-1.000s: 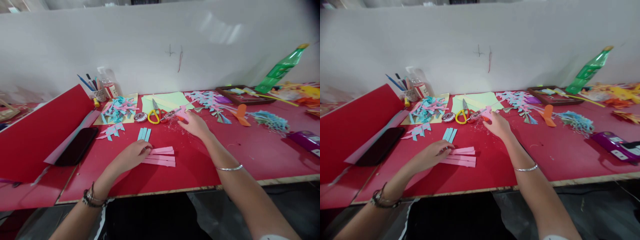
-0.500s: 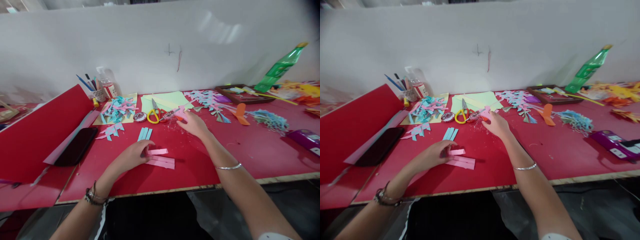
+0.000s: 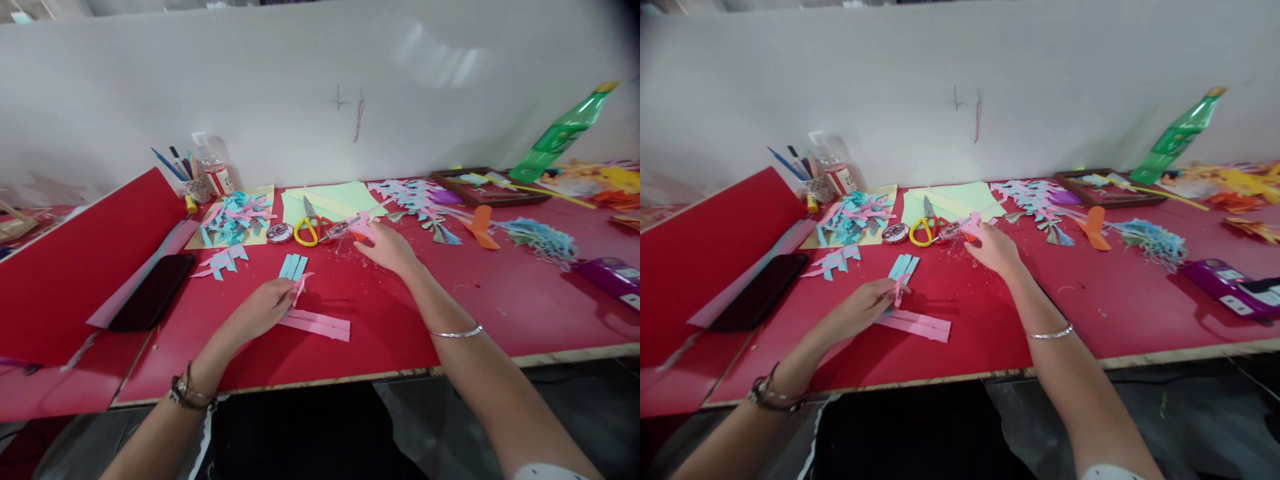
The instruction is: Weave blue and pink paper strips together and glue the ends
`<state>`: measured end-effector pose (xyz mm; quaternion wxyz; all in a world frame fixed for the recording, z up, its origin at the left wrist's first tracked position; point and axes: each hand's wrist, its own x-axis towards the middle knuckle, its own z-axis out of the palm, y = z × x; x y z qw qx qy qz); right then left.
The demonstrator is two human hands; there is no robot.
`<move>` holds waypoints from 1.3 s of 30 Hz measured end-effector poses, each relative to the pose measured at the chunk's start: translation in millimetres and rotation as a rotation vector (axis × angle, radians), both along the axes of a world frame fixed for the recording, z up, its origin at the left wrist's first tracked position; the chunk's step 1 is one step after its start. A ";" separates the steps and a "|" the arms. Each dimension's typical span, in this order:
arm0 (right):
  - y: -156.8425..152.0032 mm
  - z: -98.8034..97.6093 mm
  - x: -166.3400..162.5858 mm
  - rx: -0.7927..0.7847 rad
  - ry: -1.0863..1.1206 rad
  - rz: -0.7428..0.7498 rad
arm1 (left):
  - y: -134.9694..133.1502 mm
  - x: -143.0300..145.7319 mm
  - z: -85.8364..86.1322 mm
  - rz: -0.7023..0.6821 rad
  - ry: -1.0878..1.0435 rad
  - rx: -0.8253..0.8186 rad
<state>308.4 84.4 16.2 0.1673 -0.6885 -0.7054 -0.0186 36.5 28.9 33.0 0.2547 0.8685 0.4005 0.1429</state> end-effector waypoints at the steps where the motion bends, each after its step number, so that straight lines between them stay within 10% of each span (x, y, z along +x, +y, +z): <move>1: -0.1 0.0 0.2 -0.021 -0.006 -0.001 | -0.2 0.4 0.3 0.006 -0.001 0.001; 18: -1.6 7.9 35.9 -0.326 -0.102 -0.037 | -6.5 0.5 0.4 0.121 -0.003 0.069; 23: -24.9 35.7 19.0 -0.145 -0.161 -0.090 | -8.5 4.0 4.4 0.138 -0.017 0.090; 30: -73.5 39.6 -58.5 0.122 -0.128 0.781 | -5.7 5.8 1.3 0.082 -0.049 0.058; 39: -82.6 25.5 -73.2 0.400 -0.313 0.724 | -5.1 3.7 -0.7 0.038 -0.115 -0.010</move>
